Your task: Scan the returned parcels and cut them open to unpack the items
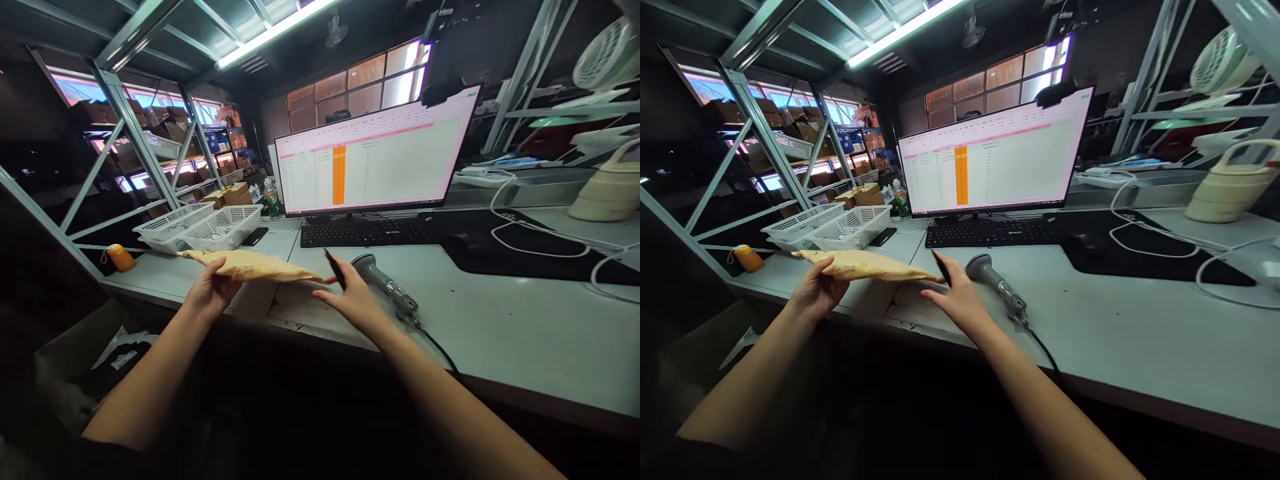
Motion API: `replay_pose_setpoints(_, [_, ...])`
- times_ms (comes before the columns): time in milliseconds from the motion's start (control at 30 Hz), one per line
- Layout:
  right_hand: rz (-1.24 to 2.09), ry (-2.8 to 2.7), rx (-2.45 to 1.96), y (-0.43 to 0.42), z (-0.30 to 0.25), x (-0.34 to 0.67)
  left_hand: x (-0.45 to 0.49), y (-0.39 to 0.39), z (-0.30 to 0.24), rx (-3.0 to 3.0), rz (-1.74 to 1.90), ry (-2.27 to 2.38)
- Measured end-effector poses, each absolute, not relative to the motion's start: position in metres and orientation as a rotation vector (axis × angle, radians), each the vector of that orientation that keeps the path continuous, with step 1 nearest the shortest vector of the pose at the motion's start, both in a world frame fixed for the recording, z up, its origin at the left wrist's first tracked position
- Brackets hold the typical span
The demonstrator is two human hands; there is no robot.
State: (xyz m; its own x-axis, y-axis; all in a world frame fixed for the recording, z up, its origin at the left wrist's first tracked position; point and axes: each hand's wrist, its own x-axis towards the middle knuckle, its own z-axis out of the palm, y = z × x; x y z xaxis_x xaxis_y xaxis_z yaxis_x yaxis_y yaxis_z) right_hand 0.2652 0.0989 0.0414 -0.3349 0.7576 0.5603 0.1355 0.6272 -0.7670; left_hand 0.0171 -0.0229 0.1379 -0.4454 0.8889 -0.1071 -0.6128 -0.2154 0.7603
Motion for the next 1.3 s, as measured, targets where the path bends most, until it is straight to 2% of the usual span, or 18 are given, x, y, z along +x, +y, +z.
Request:
replay_pose_setpoints(100, [0.717,-1.903,-0.55,0.105,0.065,0.238,0.04,-0.026,0.143,0.524,1.746,0.895])
replay_pose_setpoints(200, [0.859,-1.725,-0.606,0.119,0.081,0.227,0.041,-0.028,0.146,0.888,1.647,0.956])
replay_pose_setpoints(333, [1.063,-1.524,-0.635,0.131,0.1,0.243,0.009,-0.026,0.149,1.735,2.065,1.361])
replay_pose_setpoints(400, [1.194,-1.486,-0.633,0.13,0.106,0.254,-0.008,-0.022,0.153,1.945,2.246,1.459])
replay_pose_setpoints(600, [1.476,-1.45,-0.62,0.123,0.1,0.263,-0.005,-0.01,0.148,1.328,1.933,1.093])
replay_pose_setpoints(733, [1.512,-1.491,-0.654,0.125,0.092,0.263,0.01,-0.005,0.137,1.093,2.057,0.994])
replay_pose_setpoints(933, [1.614,-1.662,-0.633,0.128,0.087,0.283,0.003,0.002,0.132,0.952,2.06,0.963])
replay_pose_setpoints(1100, [1.636,-1.878,-0.835,0.128,0.072,0.298,-0.007,0.005,0.132,0.89,2.116,0.969])
replay_pose_setpoints(1200, [1.636,-1.786,-0.794,0.127,0.066,0.296,-0.013,0.011,0.129,0.904,2.173,0.951])
replay_pose_setpoints(1300, [1.476,-1.645,-0.785,0.131,0.063,0.286,-0.018,0.019,0.124,0.96,2.277,0.946])
